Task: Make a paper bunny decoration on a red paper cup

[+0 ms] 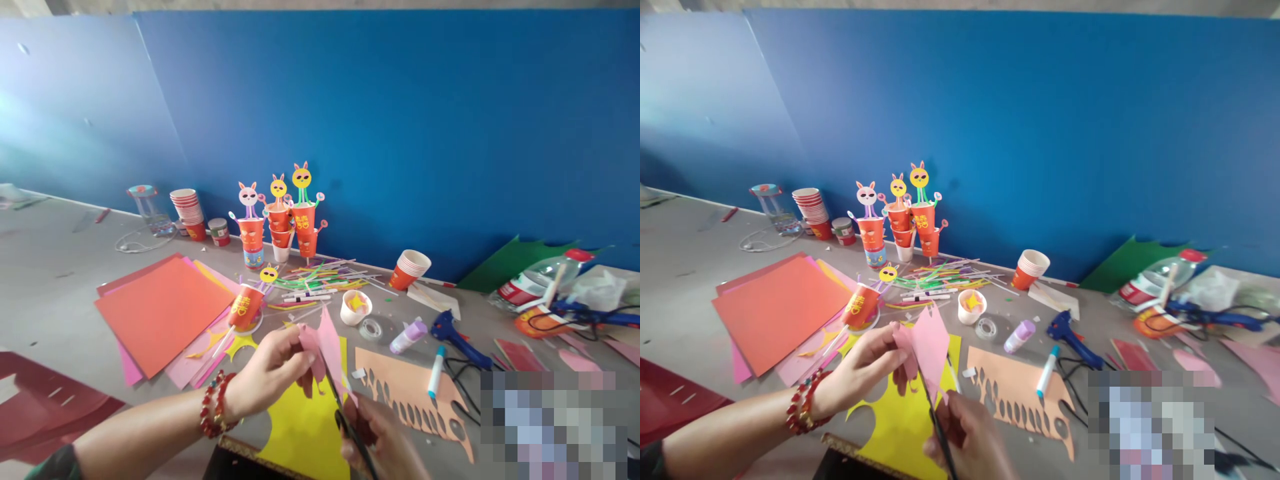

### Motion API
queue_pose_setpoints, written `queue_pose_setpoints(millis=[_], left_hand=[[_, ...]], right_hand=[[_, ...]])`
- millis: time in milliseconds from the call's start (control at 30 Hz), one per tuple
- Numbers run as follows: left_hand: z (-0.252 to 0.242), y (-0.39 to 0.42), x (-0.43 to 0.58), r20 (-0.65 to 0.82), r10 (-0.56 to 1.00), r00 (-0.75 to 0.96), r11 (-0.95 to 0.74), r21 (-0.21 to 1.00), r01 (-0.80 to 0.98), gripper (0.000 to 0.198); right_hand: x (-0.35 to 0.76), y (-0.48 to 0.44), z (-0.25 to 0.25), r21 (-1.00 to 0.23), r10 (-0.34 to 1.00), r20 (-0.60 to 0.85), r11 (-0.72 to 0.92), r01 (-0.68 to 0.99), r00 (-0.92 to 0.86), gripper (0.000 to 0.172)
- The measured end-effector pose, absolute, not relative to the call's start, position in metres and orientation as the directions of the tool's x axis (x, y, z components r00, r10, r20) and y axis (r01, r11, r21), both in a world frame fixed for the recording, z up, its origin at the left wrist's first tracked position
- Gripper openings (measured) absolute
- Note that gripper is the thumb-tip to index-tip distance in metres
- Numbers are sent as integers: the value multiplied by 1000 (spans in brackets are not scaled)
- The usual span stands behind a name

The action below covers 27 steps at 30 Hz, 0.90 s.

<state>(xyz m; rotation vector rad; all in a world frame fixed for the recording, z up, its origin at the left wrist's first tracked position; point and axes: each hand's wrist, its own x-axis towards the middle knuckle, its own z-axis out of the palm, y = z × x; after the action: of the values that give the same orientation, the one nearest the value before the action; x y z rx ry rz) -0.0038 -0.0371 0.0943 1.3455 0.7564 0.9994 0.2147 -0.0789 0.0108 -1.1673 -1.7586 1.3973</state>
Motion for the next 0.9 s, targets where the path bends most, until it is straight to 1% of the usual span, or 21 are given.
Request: queue_pose_setpoints(millis=[133,233,400,533,700,800,900], left_hand=[[93,-38,-2,138,904,405,-74,983,-169,36],[92,-37,-1,158,915,371,-92,978,-187,31],[92,-29,-5,143,920,365,-111,988,-108,32],[96,-23,-9,116,898,425,-87,993,-85,35],[114,-19,-10,71,879,472,-56,997,-45,38],[121,-17,-10,62,870,490,-53,998,-32,38],[118,-16,-11,61,879,473,-42,998,-49,37]], right_hand=[[216,-80,13,-952,905,-114,19,307,-409,45],[215,-81,11,-955,898,-158,-32,296,-410,46],[212,-85,6,-966,912,-207,-133,223,-353,51],[214,-84,13,-967,900,-187,-98,236,-394,47],[216,-84,19,-968,897,-154,-52,247,-413,43],[214,-86,20,-967,901,-183,-94,236,-394,44],[209,-86,25,-966,889,-220,-140,219,-401,47]])
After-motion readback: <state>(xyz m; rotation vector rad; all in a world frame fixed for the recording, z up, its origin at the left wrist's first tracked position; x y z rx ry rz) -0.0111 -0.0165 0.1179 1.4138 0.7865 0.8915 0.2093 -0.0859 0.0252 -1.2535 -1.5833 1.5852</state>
